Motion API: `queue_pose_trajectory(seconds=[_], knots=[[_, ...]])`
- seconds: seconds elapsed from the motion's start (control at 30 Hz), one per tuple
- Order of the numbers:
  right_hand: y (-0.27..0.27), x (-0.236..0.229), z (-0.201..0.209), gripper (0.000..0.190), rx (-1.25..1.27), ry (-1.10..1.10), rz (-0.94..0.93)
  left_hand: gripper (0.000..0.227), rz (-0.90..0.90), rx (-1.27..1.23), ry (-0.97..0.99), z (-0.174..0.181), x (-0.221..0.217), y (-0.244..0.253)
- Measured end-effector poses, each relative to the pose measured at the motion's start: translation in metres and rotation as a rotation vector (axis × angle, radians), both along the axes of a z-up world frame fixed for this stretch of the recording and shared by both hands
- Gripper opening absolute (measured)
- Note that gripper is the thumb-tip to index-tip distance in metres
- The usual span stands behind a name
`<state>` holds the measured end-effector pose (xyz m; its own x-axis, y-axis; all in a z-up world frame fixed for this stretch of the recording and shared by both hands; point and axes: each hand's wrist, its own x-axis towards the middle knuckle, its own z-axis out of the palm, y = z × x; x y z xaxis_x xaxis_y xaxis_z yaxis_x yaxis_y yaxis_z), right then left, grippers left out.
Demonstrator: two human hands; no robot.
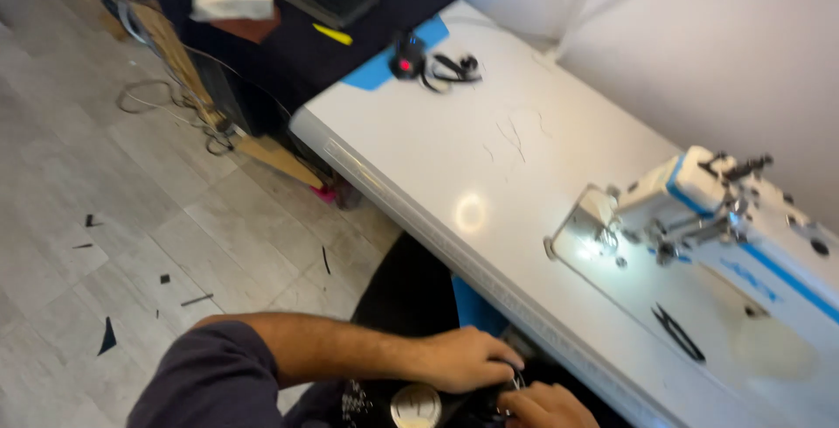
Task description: Turning a leather bag right-side out and attaching metal D-ring hardware fasteners
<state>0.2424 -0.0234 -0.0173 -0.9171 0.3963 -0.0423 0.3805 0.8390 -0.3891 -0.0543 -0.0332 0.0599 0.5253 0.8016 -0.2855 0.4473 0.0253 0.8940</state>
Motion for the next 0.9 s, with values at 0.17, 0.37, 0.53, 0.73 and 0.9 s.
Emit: queue_pose_trajectory(seconds=[0.17, 0.37, 0.53, 0.73, 0.9], knots=[[-0.035, -0.083, 0.165, 0.015, -0.242, 0.082, -0.072, 0.044, -0.107, 0.090, -0.123, -0.005, 0.002, -0.019], [-0.036, -0.089, 0.182, 0.020, -0.286, 0.163, -0.085, 0.043, -0.125, 0.151, -0.148, -0.009, -0.001, -0.021], [-0.040, -0.093, 0.172, 0.006, 0.054, 0.396, -0.185, 0.039, -0.048, 0.132, -0.183, -0.008, 0.000, -0.015], [-0.061, -0.084, 0.155, 0.010, -0.294, 0.371, -0.765, 0.040, 0.118, 0.602, 0.002, 0.028, -0.023, -0.027], [-0.053, -0.099, 0.153, 0.021, -0.438, 0.473, -0.754, 0.042, 0.175, 0.975, 0.212, 0.065, -0.019, -0.035]])
